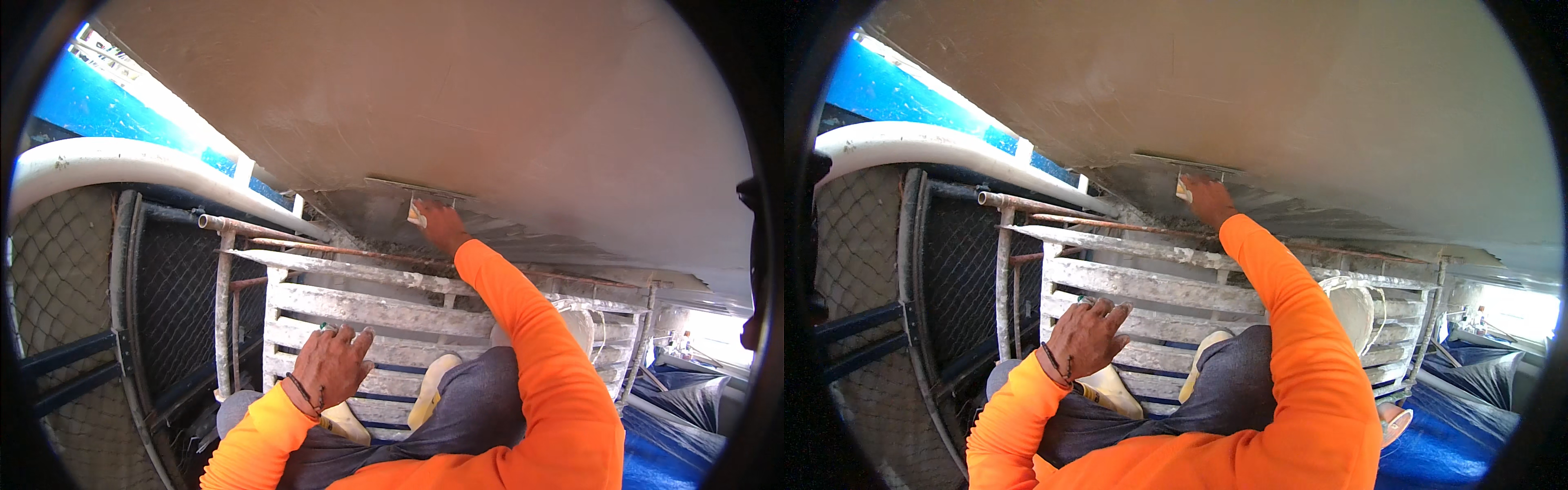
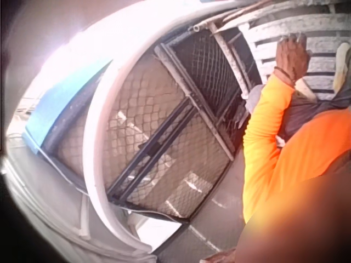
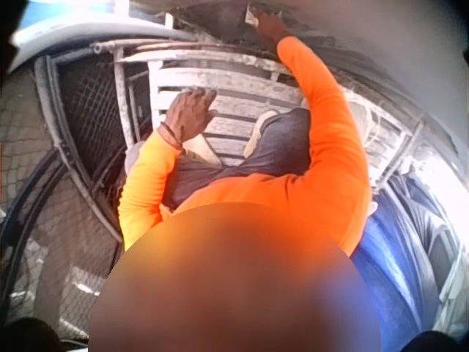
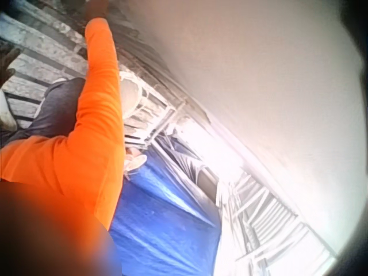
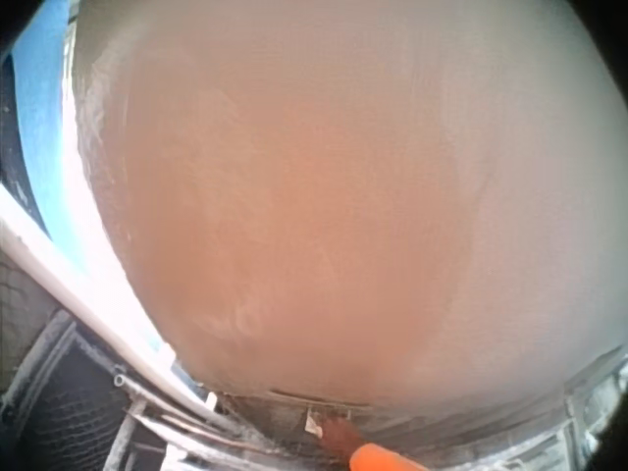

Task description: The person scoops plaster from a bucket onto a hawk and applies it to the ceiling with a trowel, smoothing the surface in repeated strokes. The person works while standing on a scaffold, repeatedly loading the trowel and spreading the plaster across the ceiling area.

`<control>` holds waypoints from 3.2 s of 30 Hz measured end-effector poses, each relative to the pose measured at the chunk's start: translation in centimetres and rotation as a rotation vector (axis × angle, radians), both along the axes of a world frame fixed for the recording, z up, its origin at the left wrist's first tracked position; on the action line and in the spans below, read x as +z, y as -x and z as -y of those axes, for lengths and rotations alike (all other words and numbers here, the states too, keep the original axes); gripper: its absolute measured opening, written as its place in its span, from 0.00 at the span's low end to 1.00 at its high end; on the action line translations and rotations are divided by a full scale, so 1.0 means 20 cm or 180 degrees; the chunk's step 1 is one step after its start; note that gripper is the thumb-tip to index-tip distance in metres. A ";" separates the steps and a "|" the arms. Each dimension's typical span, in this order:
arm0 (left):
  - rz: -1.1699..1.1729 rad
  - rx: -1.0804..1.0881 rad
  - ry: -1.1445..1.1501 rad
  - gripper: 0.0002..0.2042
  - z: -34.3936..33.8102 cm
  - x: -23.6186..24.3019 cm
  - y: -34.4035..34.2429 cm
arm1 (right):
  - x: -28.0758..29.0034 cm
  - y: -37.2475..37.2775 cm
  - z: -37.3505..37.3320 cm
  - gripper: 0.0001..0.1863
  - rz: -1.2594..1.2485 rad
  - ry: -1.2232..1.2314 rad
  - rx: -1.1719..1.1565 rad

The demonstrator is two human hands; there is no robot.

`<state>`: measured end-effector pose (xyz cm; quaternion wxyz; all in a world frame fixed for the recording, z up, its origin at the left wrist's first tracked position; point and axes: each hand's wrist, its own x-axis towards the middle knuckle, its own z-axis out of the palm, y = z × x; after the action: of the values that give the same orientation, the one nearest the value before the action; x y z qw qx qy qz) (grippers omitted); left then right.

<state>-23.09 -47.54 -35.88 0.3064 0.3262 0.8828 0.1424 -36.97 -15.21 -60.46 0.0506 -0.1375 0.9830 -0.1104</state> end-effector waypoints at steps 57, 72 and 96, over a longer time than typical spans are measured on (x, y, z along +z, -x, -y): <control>-0.0366 0.0329 -0.0161 0.24 0.08 0.08 -0.07 | 0.52 0.12 0.12 0.22 0.0658 0.0405 -0.0042; -0.0809 0.0129 -0.0499 0.19 0.08 0.04 -0.12 | 1.84 0.11 0.30 0.19 -0.0117 0.1005 0.0157; -0.0580 -0.0127 -0.0346 0.21 0.03 0.03 -0.10 | 2.36 0.25 0.52 0.25 -0.0712 0.2767 -0.0688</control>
<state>-21.04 -48.14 -35.18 0.2095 0.3714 0.8914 0.1538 -41.96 -25.61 -13.25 -0.1300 -0.0538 0.8536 -0.5015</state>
